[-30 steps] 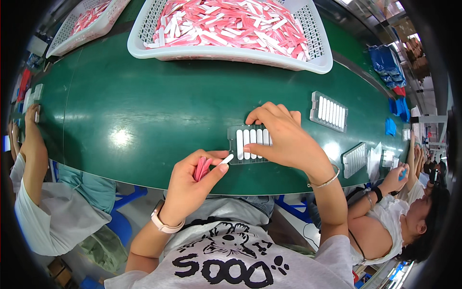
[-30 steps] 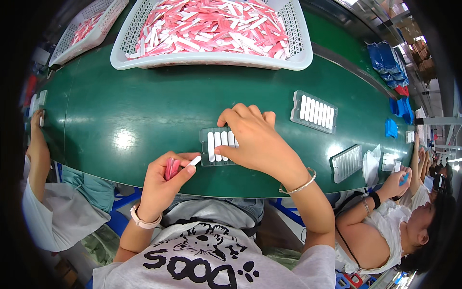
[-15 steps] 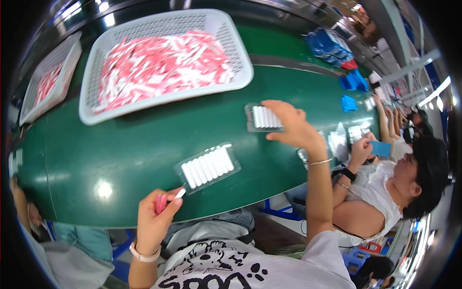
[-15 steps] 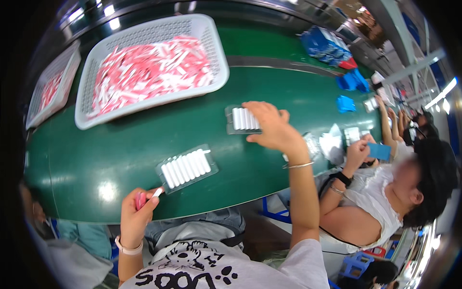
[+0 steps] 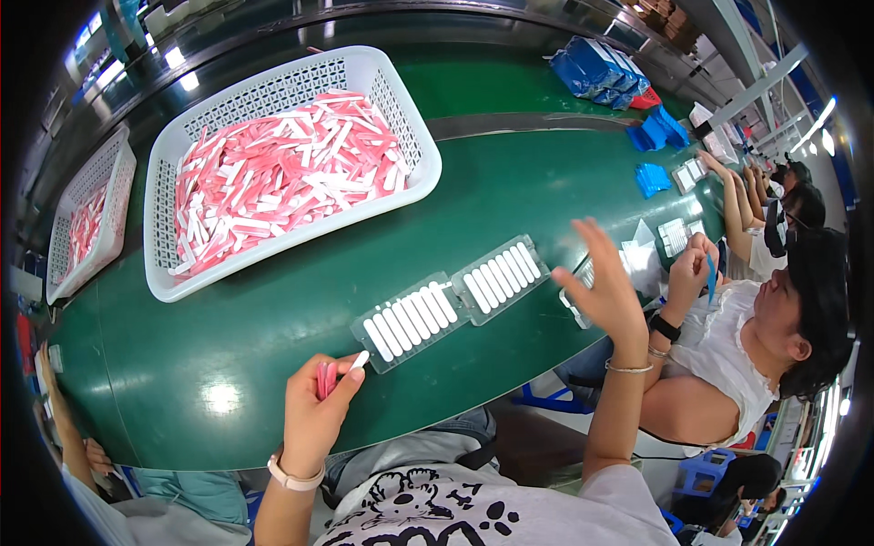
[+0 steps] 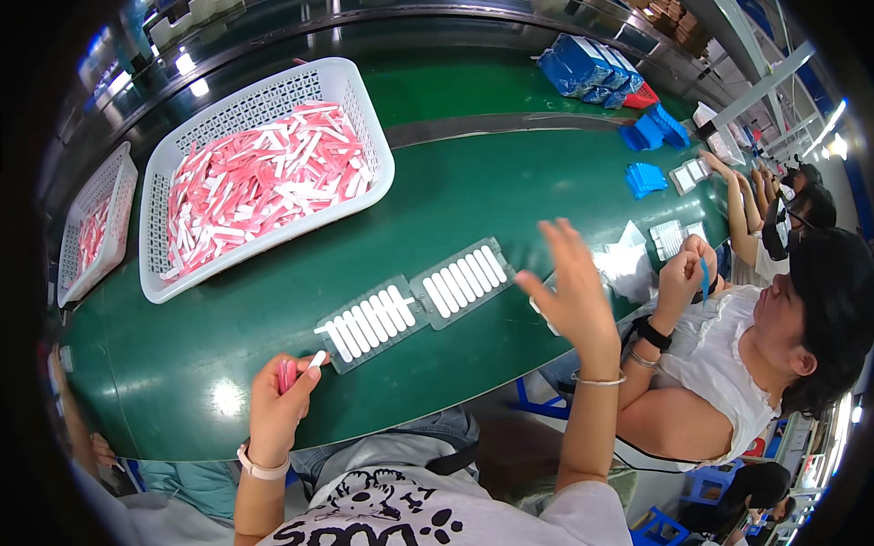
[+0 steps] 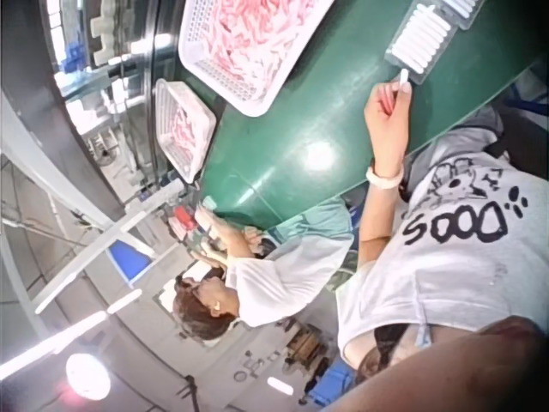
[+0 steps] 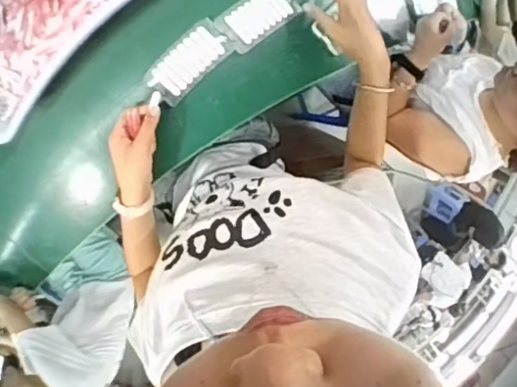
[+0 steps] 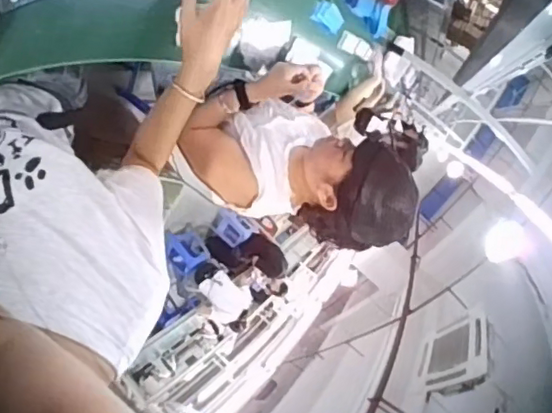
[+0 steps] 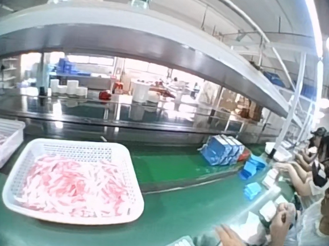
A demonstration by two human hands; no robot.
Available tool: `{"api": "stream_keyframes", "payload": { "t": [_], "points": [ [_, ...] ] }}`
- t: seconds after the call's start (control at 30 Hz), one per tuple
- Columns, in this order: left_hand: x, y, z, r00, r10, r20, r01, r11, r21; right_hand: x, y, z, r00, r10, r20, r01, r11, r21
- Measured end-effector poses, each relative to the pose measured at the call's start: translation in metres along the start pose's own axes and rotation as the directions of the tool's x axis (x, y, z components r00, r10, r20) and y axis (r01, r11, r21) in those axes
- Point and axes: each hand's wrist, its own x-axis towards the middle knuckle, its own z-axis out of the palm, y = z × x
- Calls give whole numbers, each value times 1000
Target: The person takes strips from a basket and inserts them one by one into slots on plastic trays by hand, then pushes the filled trays along the assembly line table.
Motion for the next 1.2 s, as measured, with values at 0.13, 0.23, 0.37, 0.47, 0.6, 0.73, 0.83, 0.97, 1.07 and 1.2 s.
{"api": "stream_keyframes", "payload": {
  "t": [0.13, 0.23, 0.37, 0.47, 0.6, 0.73, 0.83, 0.97, 1.07, 1.2],
  "points": [
    [16, 9, 17, 994, -56, 89, 61, 997, -44, -14, 24, 30, 907, 395, -143, -420, 869, -262],
    [32, 11, 38, 989, -46, 141, 61, 993, -101, -19, 14, 28, 865, 462, -194, -500, 820, -277],
    [45, 26, 62, 964, -121, 236, 176, 958, -228, -34, 10, 20, 911, 385, -146, -400, 912, -87],
    [51, 26, 70, 962, -136, 237, 195, 950, -246, -56, -30, 12, 965, 258, 36, -257, 966, -38],
    [47, 23, 60, 964, -159, 211, 226, 911, -346, -76, -63, -2, 946, -65, 316, 8, 984, 178],
    [39, 22, 40, 936, -186, 299, 311, 835, -454, -81, -80, 6, 929, -115, 353, 74, 989, 126],
    [34, 15, 25, 805, -244, 541, 589, 435, -681, -68, -104, 31, 978, 24, 209, -24, 1000, -7],
    [26, 11, 24, 657, -129, 743, 753, 72, -654, -60, -130, 68, 998, 43, -39, -45, 997, -63],
    [21, 13, 26, 597, -79, 798, 801, 26, -597, -45, -139, 66, 994, 59, -88, -57, 998, 32],
    [15, 8, 22, 547, -35, 836, 837, 31, -546, -37, -148, 45, 992, -32, -119, 78, 911, 405]
  ]
}}
